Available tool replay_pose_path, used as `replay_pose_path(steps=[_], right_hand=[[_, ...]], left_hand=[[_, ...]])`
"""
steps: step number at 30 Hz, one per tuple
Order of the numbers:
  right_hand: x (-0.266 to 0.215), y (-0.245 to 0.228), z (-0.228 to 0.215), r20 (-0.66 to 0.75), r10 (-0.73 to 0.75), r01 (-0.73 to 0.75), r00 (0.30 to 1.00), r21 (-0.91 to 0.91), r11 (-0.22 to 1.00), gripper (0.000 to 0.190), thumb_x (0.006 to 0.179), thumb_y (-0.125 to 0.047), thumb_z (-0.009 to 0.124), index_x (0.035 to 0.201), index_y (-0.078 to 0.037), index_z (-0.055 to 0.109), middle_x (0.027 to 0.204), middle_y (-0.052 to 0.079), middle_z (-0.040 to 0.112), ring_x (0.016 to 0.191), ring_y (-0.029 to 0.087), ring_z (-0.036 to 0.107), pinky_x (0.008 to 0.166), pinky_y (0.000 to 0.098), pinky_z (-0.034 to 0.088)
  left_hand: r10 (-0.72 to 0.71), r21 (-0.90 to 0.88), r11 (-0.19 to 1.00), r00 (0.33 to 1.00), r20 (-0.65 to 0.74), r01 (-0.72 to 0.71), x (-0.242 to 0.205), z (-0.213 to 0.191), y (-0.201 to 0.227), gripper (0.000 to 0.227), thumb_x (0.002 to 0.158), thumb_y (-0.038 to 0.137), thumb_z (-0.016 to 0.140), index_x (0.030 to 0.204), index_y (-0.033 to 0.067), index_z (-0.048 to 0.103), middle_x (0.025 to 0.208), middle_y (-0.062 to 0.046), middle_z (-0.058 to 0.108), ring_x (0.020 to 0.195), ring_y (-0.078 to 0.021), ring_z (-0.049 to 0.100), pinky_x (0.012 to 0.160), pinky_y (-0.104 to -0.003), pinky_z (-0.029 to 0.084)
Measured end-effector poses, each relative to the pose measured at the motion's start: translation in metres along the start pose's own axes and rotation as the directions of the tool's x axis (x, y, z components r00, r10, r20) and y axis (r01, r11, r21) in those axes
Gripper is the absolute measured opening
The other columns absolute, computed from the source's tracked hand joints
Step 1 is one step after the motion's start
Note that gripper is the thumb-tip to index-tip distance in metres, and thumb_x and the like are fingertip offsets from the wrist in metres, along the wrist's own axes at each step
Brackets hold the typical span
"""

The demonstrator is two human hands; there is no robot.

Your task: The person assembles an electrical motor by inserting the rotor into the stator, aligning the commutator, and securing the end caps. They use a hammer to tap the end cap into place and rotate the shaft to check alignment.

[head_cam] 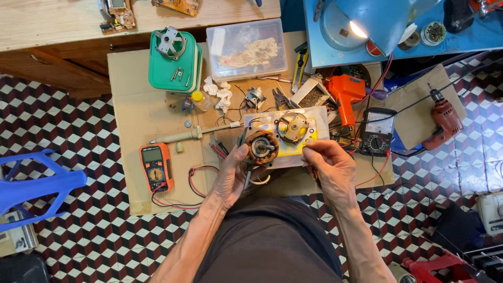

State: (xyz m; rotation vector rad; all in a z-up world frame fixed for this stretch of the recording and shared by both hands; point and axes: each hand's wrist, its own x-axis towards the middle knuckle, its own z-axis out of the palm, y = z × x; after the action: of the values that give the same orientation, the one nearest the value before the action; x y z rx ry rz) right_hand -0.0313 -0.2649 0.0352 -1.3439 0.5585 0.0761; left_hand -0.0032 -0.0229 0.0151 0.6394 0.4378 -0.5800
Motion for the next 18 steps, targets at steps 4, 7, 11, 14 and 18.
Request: replay_pose_path(steps=[4, 7, 11, 14, 18], right_hand=[[-0.017, -0.017, 0.03, 0.092, -0.145, 0.144, 0.985, 0.009, 0.989, 0.015, 0.093, -0.001, 0.073, 0.107, 0.001, 0.071, 0.093, 0.008, 0.073, 0.083, 0.013, 0.07, 0.078, 0.0252, 0.058], [-0.017, -0.023, 0.042, 0.128, -0.12, 0.116, 0.985, 0.04, 0.993, 0.015, 0.093, 0.0, 0.072, 0.108, 0.002, 0.071, 0.094, 0.009, 0.074, 0.084, 0.014, 0.07, 0.079, 0.0263, 0.058], [-0.016, -0.024, 0.041, 0.148, -0.058, 0.04, 0.987, 0.119, 0.992, 0.016, 0.093, -0.001, 0.072, 0.108, 0.002, 0.072, 0.093, 0.009, 0.073, 0.085, 0.014, 0.07, 0.079, 0.0269, 0.057], [-0.017, -0.02, 0.04, 0.157, -0.074, 0.064, 0.985, 0.069, 0.996, 0.017, 0.093, -0.002, 0.072, 0.11, 0.002, 0.072, 0.094, 0.009, 0.074, 0.086, 0.014, 0.07, 0.08, 0.0267, 0.058], [-0.021, -0.018, 0.043, 0.125, -0.099, 0.095, 0.987, 0.037, 0.995, 0.02, 0.096, -0.004, 0.072, 0.114, 0.003, 0.074, 0.094, 0.01, 0.073, 0.086, 0.014, 0.069, 0.079, 0.0262, 0.057]], left_hand=[[0.035, 0.082, 0.996, 0.999, 0.005, -0.035, 0.002, 0.011, 0.001, 0.056, 0.088, 0.036, 0.078, 0.129, 0.0061, 0.053, 0.118, -0.009, 0.068, 0.107, -0.0187, 0.07, 0.09, -0.039, 0.062], [0.024, 0.06, 0.998, 1.0, 0.009, -0.025, 0.001, 0.015, 0.0, 0.057, 0.085, 0.033, 0.079, 0.129, 0.0077, 0.054, 0.119, -0.009, 0.068, 0.105, -0.0185, 0.071, 0.091, -0.037, 0.063], [0.052, 0.087, 0.995, 0.999, -0.012, -0.051, 0.0, 0.017, 0.0, 0.058, 0.085, 0.032, 0.079, 0.13, 0.006, 0.054, 0.119, -0.008, 0.068, 0.105, -0.0167, 0.07, 0.092, -0.037, 0.063], [0.044, 0.101, 0.994, 0.999, -0.022, -0.042, -0.001, 0.016, 0.002, 0.061, 0.083, 0.033, 0.08, 0.13, 0.0057, 0.053, 0.12, -0.009, 0.068, 0.106, -0.0172, 0.07, 0.093, -0.037, 0.063], [0.051, 0.111, 0.993, 0.999, -0.016, -0.049, -0.001, 0.016, 0.002, 0.07, 0.08, 0.035, 0.083, 0.135, 0.0049, 0.051, 0.123, -0.01, 0.066, 0.11, -0.0179, 0.069, 0.094, -0.036, 0.062]])
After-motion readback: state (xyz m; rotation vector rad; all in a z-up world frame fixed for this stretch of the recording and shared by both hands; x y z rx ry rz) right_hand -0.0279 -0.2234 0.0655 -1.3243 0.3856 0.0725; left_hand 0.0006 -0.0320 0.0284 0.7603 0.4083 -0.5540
